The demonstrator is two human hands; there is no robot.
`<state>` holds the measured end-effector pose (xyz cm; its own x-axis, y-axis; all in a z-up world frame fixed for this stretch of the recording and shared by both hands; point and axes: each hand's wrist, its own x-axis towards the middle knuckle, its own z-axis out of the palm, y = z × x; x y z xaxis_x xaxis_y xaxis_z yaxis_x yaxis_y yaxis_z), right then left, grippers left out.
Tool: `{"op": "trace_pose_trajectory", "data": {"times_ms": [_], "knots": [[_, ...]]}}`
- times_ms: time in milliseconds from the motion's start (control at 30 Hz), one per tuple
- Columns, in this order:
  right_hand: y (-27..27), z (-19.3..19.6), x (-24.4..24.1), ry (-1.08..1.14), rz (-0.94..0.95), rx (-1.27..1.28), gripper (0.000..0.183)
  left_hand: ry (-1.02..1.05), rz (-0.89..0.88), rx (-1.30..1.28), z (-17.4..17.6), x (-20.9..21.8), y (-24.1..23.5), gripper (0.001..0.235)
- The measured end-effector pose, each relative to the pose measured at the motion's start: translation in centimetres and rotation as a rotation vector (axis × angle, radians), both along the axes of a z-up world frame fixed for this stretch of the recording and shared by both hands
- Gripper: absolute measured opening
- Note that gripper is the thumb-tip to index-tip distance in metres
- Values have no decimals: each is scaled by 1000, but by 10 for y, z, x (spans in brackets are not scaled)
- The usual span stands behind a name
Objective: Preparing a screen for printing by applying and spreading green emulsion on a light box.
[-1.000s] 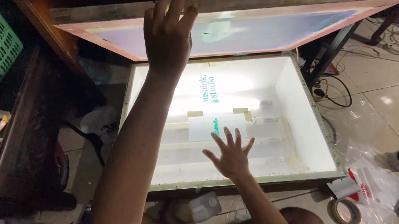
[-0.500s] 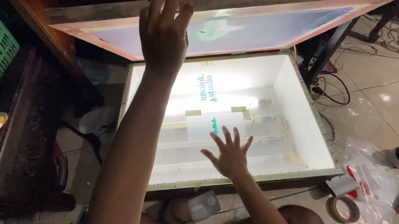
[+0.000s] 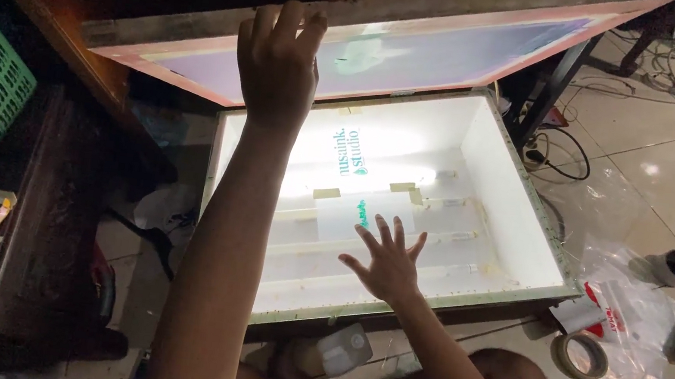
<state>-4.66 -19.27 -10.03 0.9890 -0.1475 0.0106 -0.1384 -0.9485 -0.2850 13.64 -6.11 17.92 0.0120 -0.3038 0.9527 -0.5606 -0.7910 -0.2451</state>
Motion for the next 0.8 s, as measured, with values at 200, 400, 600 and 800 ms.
{"op": "trace_pose_trajectory", "data": {"times_ms": [200, 400, 600, 800], "knots": [[-1, -7, -1, -52, -1, -9, 82, -11, 30, 8, -3, 2, 0, 41], [1, 2, -2, 33, -34, -5, 87, -5, 4, 12, -2, -1, 1, 37], [0, 0, -2, 11, -31, -7, 88, -2, -2, 11, -4, 0, 1, 40], [1, 3, -2, 38, -41, -19, 91, -2, 6, 7, -3, -3, 2, 41]]}}
